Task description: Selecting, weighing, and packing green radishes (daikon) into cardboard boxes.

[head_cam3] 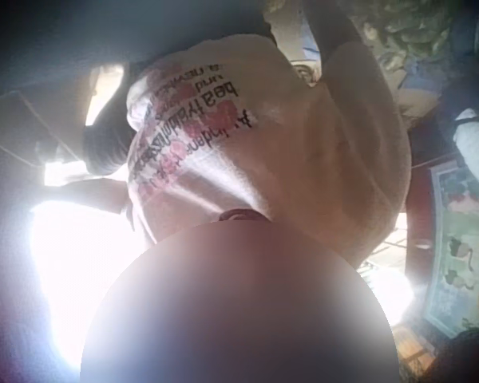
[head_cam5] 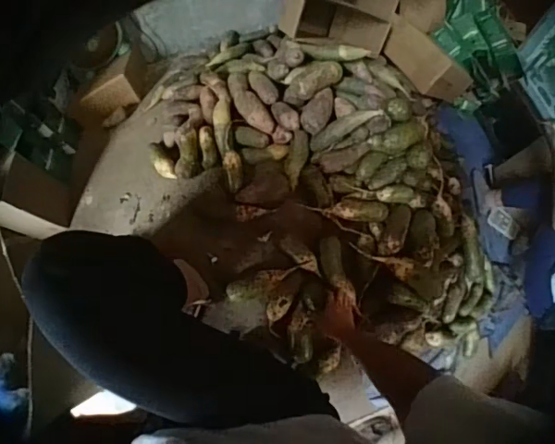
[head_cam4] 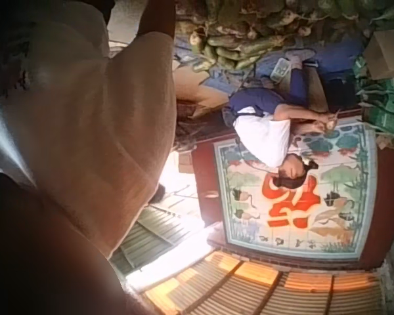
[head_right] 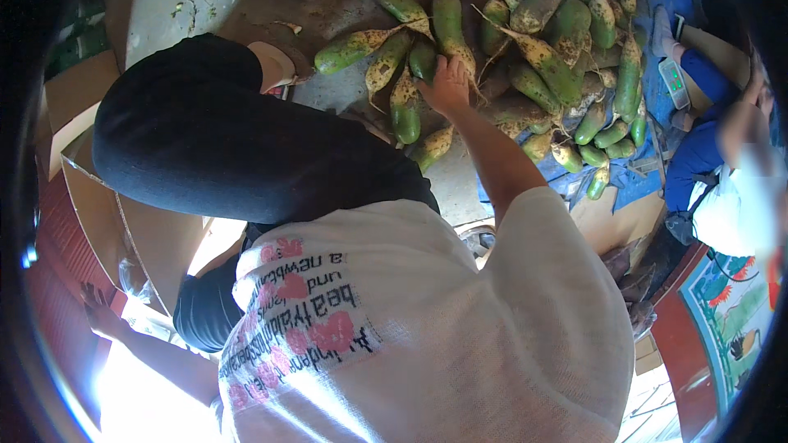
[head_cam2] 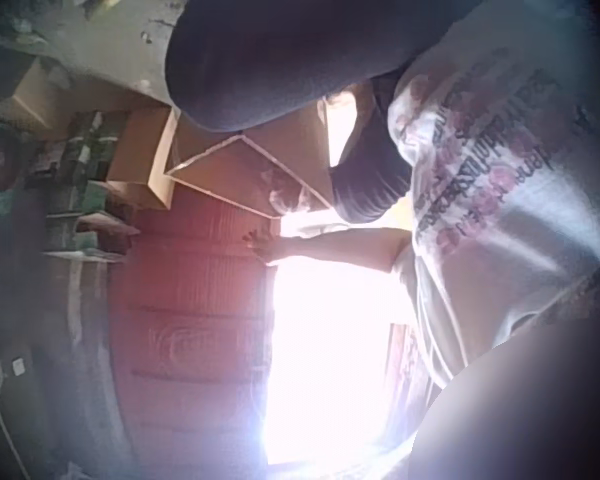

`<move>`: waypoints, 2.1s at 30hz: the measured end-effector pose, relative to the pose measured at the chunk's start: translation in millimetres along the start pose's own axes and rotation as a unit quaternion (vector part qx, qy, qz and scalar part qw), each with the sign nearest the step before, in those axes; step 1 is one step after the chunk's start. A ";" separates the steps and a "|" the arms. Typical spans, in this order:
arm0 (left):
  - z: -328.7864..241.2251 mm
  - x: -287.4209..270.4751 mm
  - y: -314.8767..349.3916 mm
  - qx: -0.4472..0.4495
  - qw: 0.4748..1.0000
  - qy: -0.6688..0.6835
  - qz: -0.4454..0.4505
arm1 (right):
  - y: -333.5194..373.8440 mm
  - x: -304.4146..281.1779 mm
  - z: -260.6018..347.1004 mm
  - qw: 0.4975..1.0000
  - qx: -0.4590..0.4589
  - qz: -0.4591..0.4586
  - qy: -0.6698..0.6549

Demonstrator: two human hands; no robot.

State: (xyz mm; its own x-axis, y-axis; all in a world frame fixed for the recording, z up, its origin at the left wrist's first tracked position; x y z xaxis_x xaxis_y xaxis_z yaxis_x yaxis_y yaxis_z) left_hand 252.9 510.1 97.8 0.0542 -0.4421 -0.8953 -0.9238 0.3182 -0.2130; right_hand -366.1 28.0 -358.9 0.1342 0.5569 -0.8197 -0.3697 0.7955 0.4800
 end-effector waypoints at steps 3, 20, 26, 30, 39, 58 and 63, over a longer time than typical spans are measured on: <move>-9.7 -2.4 -5.8 0.036 0.981 0.190 0.009 | 0.6 15.1 0.8 0.996 0.056 -0.012 -0.061; -159.3 18.4 8.3 0.138 0.987 -0.020 -0.083 | -3.7 -22.5 -13.4 0.880 0.117 0.177 -0.424; -225.0 43.9 -18.6 0.128 0.990 0.036 -0.037 | -9.2 -148.7 26.4 0.693 0.126 0.269 -0.657; -368.1 114.7 2.8 0.307 0.948 0.063 0.049 | 7.3 -221.6 76.2 0.720 0.017 0.223 -0.657; -500.7 296.4 112.9 0.334 0.790 0.162 0.488 | 18.0 -256.3 161.2 0.565 -0.124 0.428 -0.694; -379.6 236.3 -57.1 0.006 0.917 0.341 0.208 | -32.2 -311.1 287.6 0.894 -0.299 0.137 -0.304; -219.1 61.5 -88.8 0.063 0.914 0.398 0.058 | -15.7 -352.5 373.9 0.927 -0.322 0.056 -0.183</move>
State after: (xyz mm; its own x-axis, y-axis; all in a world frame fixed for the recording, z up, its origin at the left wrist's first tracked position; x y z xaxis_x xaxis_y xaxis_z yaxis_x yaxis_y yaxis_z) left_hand 255.3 270.9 147.3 -0.3810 -0.8523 -0.3584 -0.8517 0.4743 -0.2226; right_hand -63.8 -91.6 39.5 0.3206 0.7651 -0.5585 -0.8568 0.4856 0.1734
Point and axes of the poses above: each hand's wrist, its own y-axis away from the middle knuckle, its own x-axis out of the palm, z = x × y, the point moved 4 cm from there along -y, towards the middle knuckle, and after that the axes turned 6 degrees about -y, right-handed, at the moved point
